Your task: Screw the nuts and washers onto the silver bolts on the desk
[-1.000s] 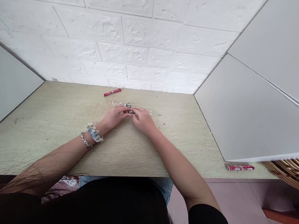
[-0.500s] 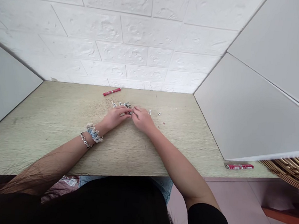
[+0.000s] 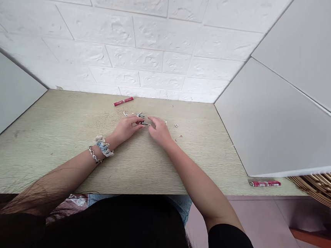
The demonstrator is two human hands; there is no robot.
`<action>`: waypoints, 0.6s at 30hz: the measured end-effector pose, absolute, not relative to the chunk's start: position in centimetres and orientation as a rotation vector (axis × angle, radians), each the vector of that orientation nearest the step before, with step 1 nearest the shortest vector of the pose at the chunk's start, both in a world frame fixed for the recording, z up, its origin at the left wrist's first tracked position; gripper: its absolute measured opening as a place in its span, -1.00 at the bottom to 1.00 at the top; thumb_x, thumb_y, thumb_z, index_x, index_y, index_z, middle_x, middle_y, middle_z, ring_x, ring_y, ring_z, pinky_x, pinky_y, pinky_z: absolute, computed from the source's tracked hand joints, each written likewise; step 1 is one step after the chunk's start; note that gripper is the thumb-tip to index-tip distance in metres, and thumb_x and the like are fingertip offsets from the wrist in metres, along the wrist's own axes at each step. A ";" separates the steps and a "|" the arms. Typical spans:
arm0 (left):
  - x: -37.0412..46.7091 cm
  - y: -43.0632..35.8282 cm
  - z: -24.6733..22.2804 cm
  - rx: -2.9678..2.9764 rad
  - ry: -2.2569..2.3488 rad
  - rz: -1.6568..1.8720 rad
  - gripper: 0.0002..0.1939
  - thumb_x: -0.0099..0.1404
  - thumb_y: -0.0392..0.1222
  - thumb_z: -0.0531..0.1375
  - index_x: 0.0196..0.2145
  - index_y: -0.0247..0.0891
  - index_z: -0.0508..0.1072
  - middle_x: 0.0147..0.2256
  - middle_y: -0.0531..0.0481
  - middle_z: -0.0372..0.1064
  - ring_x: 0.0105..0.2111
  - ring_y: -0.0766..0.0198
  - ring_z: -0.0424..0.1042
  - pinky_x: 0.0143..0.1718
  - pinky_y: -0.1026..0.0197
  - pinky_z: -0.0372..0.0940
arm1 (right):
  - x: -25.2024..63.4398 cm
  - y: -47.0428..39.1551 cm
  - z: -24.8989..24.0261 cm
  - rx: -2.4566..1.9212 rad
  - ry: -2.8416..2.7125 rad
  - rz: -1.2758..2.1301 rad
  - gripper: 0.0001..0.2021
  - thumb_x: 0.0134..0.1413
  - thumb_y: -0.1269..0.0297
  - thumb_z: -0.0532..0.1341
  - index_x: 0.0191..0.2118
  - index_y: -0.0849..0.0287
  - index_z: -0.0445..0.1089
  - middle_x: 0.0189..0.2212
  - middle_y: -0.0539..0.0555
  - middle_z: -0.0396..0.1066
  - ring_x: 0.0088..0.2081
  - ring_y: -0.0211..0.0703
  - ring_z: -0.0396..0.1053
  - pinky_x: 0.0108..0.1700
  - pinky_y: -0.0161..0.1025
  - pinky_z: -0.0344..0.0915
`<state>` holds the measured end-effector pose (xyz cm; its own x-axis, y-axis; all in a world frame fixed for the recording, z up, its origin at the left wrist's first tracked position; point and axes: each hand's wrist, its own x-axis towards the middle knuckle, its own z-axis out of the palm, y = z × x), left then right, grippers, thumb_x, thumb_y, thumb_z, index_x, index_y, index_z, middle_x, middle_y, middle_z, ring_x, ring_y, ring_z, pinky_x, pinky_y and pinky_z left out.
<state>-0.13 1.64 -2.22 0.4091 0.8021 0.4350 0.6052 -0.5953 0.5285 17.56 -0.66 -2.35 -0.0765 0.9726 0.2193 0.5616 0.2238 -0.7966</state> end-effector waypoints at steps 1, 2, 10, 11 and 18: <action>-0.1 1.6 -2.2 2.385 1.213 0.967 -0.81 0.27 -0.15 0.27 -0.18 -0.22 0.56 -0.24 -0.04 0.53 -0.23 0.20 0.48 -0.12 0.14 0.39 | 17.5 -0.6 -2.5 -1.440 -1.783 0.672 -0.56 0.01 0.46 0.09 0.03 0.20 0.46 0.10 0.18 0.42 0.15 -0.04 0.34 0.25 -0.03 0.20; -0.1 1.6 -2.2 2.387 1.206 0.961 -0.81 0.27 -0.16 0.27 -0.17 -0.22 0.56 -0.23 -0.04 0.53 -0.23 0.21 0.48 -0.11 0.15 0.38 | 17.5 -0.6 -2.6 -1.444 -1.826 0.652 -0.54 0.01 0.48 0.09 0.05 0.24 0.46 0.13 0.21 0.40 0.18 -0.03 0.31 0.28 -0.03 0.17; -0.1 1.5 -2.1 2.370 1.197 0.947 -0.80 0.26 -0.19 0.28 -0.14 -0.22 0.56 -0.27 -0.01 0.53 -0.31 0.26 0.46 -0.17 0.21 0.36 | 17.5 -0.6 -3.3 -1.368 -1.949 0.515 -0.69 0.10 0.37 0.18 -0.04 0.21 0.52 0.04 0.21 0.45 0.10 0.00 0.37 0.22 0.02 0.22; 0.0 1.5 -2.1 2.369 1.195 0.954 -0.80 0.26 -0.18 0.27 -0.15 -0.22 0.56 -0.28 -0.01 0.53 -0.31 0.27 0.45 -0.18 0.21 0.36 | 17.5 -0.6 -3.3 -1.376 -1.940 0.520 -0.72 0.11 0.36 0.18 -0.09 0.19 0.54 0.02 0.21 0.47 0.08 0.00 0.38 0.21 0.01 0.23; 0.0 1.4 -2.4 2.378 1.177 1.000 -0.79 0.26 -0.14 0.28 -0.16 -0.24 0.55 -0.26 -0.02 0.52 -0.33 0.29 0.45 -0.21 0.23 0.38 | 17.5 -0.6 -2.8 -1.456 -1.829 0.597 -0.80 0.12 0.32 0.18 -0.21 0.16 0.56 0.02 0.19 0.44 0.06 -0.02 0.37 0.17 -0.03 0.24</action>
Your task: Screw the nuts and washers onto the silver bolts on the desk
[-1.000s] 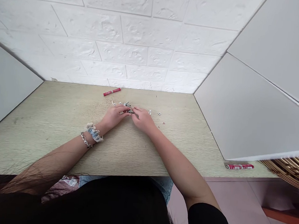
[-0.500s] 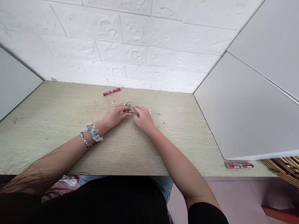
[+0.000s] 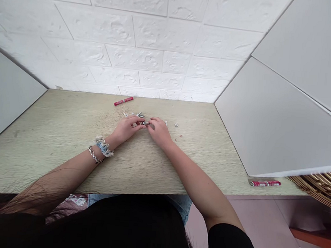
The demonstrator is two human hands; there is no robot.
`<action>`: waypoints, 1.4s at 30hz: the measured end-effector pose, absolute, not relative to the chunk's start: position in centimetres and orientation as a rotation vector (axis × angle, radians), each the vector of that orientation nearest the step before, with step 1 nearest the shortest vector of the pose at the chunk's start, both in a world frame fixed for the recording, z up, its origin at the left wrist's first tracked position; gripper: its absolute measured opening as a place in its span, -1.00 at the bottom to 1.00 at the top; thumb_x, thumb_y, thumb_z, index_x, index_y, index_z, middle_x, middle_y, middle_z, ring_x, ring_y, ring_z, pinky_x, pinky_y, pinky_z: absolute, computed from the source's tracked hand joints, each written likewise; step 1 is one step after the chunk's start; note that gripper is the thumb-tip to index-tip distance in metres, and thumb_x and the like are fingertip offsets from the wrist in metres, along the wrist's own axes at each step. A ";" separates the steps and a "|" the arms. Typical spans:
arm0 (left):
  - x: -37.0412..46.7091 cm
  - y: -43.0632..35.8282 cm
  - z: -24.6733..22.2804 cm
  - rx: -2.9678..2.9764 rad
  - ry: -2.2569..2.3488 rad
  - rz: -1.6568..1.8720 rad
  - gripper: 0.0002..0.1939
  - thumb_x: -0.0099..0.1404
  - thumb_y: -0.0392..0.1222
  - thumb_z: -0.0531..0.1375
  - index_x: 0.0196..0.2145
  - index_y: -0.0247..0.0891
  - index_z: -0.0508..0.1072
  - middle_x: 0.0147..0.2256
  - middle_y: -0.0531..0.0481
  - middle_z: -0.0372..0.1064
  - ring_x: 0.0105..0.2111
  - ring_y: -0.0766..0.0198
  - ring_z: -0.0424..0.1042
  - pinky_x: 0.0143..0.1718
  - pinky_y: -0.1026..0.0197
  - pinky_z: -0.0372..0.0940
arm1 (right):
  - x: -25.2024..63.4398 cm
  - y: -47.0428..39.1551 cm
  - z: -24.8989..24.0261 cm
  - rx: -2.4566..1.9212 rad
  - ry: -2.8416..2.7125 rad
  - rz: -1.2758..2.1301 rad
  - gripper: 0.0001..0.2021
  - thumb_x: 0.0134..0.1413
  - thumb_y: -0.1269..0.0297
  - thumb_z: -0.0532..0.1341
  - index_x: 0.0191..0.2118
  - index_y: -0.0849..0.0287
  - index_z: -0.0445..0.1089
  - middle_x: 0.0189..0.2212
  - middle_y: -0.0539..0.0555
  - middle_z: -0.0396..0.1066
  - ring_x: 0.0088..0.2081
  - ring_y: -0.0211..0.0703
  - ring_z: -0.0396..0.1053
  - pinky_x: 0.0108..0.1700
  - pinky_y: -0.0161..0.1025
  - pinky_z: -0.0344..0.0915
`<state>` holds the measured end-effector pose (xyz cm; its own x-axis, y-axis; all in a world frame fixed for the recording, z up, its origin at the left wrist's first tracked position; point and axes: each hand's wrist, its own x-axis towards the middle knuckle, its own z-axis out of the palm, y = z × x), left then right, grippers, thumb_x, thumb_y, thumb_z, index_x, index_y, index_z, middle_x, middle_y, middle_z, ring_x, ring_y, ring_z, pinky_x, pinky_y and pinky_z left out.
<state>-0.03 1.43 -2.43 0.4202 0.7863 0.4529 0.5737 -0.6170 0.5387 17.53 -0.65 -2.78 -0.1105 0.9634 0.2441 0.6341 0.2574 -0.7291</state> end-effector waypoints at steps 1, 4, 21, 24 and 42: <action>0.0 1.4 -2.4 2.375 1.186 0.989 -0.79 0.26 -0.14 0.28 -0.16 -0.24 0.55 -0.26 -0.02 0.52 -0.32 0.29 0.45 -0.21 0.23 0.38 | 17.6 -0.6 -2.7 -1.459 -1.828 0.610 -0.80 0.13 0.32 0.18 -0.22 0.16 0.56 0.02 0.19 0.44 0.06 -0.03 0.37 0.17 -0.04 0.23; 0.0 1.2 -2.0 2.369 1.212 0.923 -0.77 0.28 -0.14 0.26 -0.13 -0.24 0.54 -0.22 -0.02 0.52 -0.31 0.29 0.46 -0.17 0.23 0.38 | 17.6 -0.6 -2.7 -1.441 -1.845 0.612 -0.80 0.13 0.33 0.17 -0.23 0.15 0.56 0.00 0.17 0.45 0.06 -0.04 0.37 0.17 -0.05 0.23; -0.1 1.1 -2.3 2.335 1.107 1.085 -0.74 0.30 -0.05 0.24 -0.14 -0.20 0.59 -0.26 -0.05 0.57 -0.32 0.26 0.50 -0.21 0.22 0.39 | 17.7 -0.7 -1.7 -1.224 -1.784 0.907 -0.75 0.18 0.19 0.13 -0.25 0.16 0.54 -0.04 0.11 0.49 0.06 -0.12 0.37 0.17 -0.14 0.21; 0.0 0.9 -2.4 2.367 1.015 1.064 -0.79 0.32 -0.10 0.21 -0.19 -0.20 0.60 -0.28 -0.02 0.57 -0.33 0.30 0.50 -0.22 0.26 0.37 | 17.7 -0.8 -1.7 -1.164 -1.805 0.976 -0.74 0.14 0.12 0.18 -0.20 0.15 0.51 -0.08 0.10 0.50 0.02 -0.11 0.39 0.13 -0.13 0.23; 0.3 0.9 -1.6 2.265 1.225 0.838 -0.88 0.22 -0.25 0.29 -0.25 -0.21 0.58 -0.36 0.06 0.52 -0.37 0.32 0.43 -0.25 0.27 0.32 | 17.4 -1.0 -1.5 -1.321 -1.929 0.829 -0.78 0.16 0.37 0.06 -0.22 0.21 0.45 -0.24 0.09 0.49 -0.18 -0.16 0.37 -0.07 -0.19 0.24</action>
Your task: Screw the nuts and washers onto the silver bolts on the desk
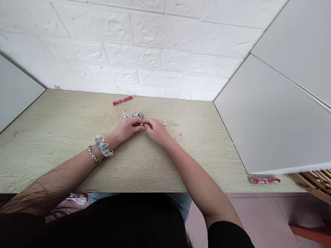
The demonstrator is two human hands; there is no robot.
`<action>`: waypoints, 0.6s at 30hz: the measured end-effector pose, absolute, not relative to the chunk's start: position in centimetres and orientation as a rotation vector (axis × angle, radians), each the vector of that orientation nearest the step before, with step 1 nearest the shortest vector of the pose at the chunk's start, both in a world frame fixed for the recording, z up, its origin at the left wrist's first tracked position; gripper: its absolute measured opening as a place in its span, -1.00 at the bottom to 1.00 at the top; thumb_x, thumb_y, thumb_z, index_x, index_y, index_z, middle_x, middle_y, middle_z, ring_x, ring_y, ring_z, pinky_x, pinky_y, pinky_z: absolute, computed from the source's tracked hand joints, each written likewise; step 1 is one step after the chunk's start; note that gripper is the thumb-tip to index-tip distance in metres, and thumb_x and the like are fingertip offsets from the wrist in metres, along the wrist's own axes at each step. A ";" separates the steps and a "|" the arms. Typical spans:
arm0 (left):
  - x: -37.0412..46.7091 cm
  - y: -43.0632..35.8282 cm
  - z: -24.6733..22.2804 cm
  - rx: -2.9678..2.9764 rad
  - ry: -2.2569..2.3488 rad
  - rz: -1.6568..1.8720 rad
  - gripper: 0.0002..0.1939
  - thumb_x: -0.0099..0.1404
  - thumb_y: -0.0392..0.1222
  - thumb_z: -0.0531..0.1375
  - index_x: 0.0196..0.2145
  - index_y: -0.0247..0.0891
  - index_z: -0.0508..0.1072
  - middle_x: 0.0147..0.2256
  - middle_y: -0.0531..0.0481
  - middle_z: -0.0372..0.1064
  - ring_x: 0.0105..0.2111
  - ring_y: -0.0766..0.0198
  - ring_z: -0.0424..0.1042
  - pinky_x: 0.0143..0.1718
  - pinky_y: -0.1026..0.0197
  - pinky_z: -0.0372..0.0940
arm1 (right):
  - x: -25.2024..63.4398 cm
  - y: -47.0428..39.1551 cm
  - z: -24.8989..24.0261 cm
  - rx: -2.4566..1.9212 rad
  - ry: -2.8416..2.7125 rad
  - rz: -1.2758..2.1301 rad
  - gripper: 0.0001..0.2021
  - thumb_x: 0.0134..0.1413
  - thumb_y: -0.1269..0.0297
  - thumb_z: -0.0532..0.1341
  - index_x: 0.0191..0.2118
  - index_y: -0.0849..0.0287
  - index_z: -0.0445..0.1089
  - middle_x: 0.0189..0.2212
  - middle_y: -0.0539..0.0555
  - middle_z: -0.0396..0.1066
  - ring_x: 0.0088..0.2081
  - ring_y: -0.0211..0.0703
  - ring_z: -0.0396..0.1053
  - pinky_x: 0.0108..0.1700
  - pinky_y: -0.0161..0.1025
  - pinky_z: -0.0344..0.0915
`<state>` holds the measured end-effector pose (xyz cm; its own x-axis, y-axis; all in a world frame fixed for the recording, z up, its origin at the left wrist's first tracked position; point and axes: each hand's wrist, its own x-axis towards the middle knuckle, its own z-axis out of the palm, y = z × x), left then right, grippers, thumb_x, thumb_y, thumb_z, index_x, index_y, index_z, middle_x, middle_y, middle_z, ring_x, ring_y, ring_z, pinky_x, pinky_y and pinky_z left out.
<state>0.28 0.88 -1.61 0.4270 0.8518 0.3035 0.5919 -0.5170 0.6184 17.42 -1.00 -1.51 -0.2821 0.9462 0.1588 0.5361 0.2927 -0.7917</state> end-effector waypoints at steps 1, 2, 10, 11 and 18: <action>0.3 0.9 -1.6 2.258 1.241 0.828 -0.88 0.22 -0.25 0.29 -0.25 -0.21 0.58 -0.36 0.06 0.52 -0.37 0.32 0.43 -0.25 0.27 0.32 | 17.4 -0.9 -1.6 -1.311 -1.963 0.790 -0.78 0.16 0.40 0.06 -0.22 0.21 0.45 -0.24 0.10 0.49 -0.17 -0.16 0.37 -0.06 -0.18 0.24; 0.3 0.9 -1.6 2.252 1.254 0.819 -0.89 0.22 -0.25 0.29 -0.26 -0.22 0.57 -0.35 0.06 0.52 -0.36 0.31 0.43 -0.24 0.26 0.32 | 17.4 -0.9 -1.7 -1.303 -1.998 0.751 -0.78 0.16 0.42 0.06 -0.22 0.22 0.45 -0.24 0.11 0.49 -0.16 -0.15 0.37 -0.04 -0.18 0.24; 0.3 1.1 -1.8 2.211 1.249 0.871 -0.88 0.21 -0.18 0.29 -0.27 -0.21 0.56 -0.37 0.04 0.52 -0.39 0.29 0.42 -0.28 0.24 0.33 | 17.4 -0.6 -2.4 -1.288 -2.070 0.620 -0.75 0.16 0.48 0.07 -0.14 0.24 0.47 -0.14 0.17 0.51 -0.07 -0.10 0.38 0.05 -0.12 0.22; 0.3 1.1 -1.8 2.207 1.246 0.885 -0.88 0.21 -0.17 0.29 -0.28 -0.21 0.56 -0.37 0.04 0.53 -0.40 0.29 0.42 -0.29 0.24 0.32 | 17.4 -0.6 -2.4 -1.287 -2.073 0.621 -0.75 0.17 0.47 0.07 -0.14 0.23 0.47 -0.14 0.17 0.51 -0.07 -0.10 0.39 0.06 -0.12 0.22; 0.3 1.0 -1.6 2.024 1.243 0.960 -0.83 0.20 -0.08 0.29 -0.30 -0.20 0.56 -0.40 0.05 0.53 -0.41 0.29 0.43 -0.31 0.23 0.32 | 17.5 -0.7 -2.3 -1.345 -1.976 0.639 -0.76 0.19 0.38 0.09 -0.08 0.24 0.42 -0.09 0.19 0.48 -0.04 -0.11 0.36 0.06 -0.14 0.21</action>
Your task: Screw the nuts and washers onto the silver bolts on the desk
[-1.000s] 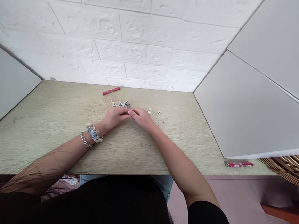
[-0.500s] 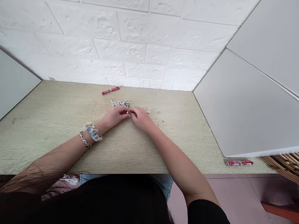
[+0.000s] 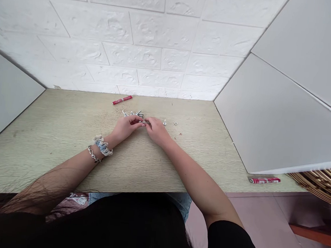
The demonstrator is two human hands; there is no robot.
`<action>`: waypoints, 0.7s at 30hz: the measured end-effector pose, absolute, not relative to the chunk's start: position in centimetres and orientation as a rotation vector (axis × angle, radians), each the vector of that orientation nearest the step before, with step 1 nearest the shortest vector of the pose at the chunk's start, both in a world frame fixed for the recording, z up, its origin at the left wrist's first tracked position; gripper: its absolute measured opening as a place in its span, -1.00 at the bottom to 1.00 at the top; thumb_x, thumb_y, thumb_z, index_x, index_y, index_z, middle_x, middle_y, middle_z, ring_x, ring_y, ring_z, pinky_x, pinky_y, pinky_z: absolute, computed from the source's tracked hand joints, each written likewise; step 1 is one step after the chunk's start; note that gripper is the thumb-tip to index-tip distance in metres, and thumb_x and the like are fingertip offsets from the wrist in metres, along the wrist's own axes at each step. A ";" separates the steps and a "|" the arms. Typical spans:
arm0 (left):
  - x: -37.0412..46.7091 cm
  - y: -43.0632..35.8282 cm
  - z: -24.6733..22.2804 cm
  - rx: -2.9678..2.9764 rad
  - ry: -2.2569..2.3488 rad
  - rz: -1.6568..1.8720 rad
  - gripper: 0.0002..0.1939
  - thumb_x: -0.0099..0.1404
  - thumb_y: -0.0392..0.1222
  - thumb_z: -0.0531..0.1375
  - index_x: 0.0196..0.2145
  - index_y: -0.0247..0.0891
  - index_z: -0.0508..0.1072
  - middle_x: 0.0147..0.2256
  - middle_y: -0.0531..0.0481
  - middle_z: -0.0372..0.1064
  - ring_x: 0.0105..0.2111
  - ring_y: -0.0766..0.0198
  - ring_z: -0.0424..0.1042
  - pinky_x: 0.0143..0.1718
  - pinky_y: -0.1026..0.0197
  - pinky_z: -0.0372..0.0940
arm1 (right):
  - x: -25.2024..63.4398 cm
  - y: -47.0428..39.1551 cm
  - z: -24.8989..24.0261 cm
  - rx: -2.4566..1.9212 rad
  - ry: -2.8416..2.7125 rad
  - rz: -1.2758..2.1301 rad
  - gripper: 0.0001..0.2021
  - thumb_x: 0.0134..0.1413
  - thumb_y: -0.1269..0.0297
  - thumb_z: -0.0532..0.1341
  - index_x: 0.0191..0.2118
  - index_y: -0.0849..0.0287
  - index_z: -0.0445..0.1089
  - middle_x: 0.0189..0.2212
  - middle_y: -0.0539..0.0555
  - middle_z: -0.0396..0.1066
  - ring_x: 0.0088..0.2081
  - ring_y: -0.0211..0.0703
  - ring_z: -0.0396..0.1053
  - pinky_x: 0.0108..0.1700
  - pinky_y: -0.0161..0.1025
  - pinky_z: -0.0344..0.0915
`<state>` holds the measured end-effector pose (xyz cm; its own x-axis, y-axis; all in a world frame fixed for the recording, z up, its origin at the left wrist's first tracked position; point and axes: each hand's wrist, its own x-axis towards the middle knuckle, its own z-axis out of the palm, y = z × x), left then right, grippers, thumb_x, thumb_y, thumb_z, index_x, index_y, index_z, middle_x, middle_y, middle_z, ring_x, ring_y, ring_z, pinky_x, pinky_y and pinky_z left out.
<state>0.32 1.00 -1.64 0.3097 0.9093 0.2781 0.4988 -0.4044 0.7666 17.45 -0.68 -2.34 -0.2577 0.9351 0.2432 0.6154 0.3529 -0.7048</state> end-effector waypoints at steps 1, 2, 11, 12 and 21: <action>0.3 1.0 -1.6 1.976 1.240 0.963 -0.82 0.20 -0.06 0.29 -0.30 -0.20 0.55 -0.40 0.04 0.53 -0.40 0.28 0.43 -0.32 0.23 0.32 | 17.5 -0.7 -2.3 -1.346 -1.958 0.644 -0.78 0.19 0.35 0.09 -0.12 0.23 0.43 -0.13 0.17 0.49 -0.06 -0.12 0.36 0.04 -0.16 0.22; 0.3 1.0 -1.5 1.934 1.236 0.962 -0.80 0.19 -0.04 0.29 -0.30 -0.21 0.55 -0.41 0.04 0.53 -0.40 0.28 0.43 -0.33 0.23 0.31 | 17.5 -0.8 -2.2 -1.338 -1.941 0.648 -0.79 0.19 0.33 0.09 -0.15 0.22 0.43 -0.17 0.16 0.49 -0.08 -0.13 0.36 0.03 -0.17 0.22; 0.1 0.9 -1.1 1.893 1.212 1.026 -0.64 0.28 0.11 0.16 -0.31 -0.24 0.54 -0.43 0.01 0.51 -0.42 0.28 0.43 -0.35 0.23 0.31 | 18.0 -1.8 -0.6 -1.375 -1.722 0.616 -0.77 0.14 0.15 0.11 -0.26 0.15 0.42 -0.41 0.02 0.43 -0.42 -0.25 0.27 -0.30 -0.27 0.20; 0.0 0.9 -1.0 1.878 1.245 1.075 -0.59 0.31 0.14 0.11 -0.34 -0.25 0.53 -0.46 0.01 0.49 -0.44 0.29 0.41 -0.37 0.24 0.30 | 18.1 -1.9 -0.2 -1.439 -1.739 0.592 -0.79 0.13 0.16 0.11 -0.27 0.15 0.41 -0.47 -0.01 0.39 -0.46 -0.26 0.24 -0.34 -0.28 0.17; -0.7 1.3 -0.5 1.963 1.437 1.286 -0.60 0.41 -0.01 -0.03 -0.29 -0.23 0.53 -0.36 -0.01 0.49 -0.30 0.24 0.42 -0.19 0.21 0.30 | 19.4 -1.8 1.2 -1.900 -1.989 0.445 -0.82 0.17 0.25 0.08 -0.27 0.16 0.40 -0.42 0.13 0.44 -0.35 -0.11 0.32 -0.39 -0.25 0.06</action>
<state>-0.72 1.31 -0.54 0.0548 0.8946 0.4436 0.5394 -0.4003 0.7408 19.42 -1.81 1.25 -0.0366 0.9986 0.0373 0.8876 0.0497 -0.4579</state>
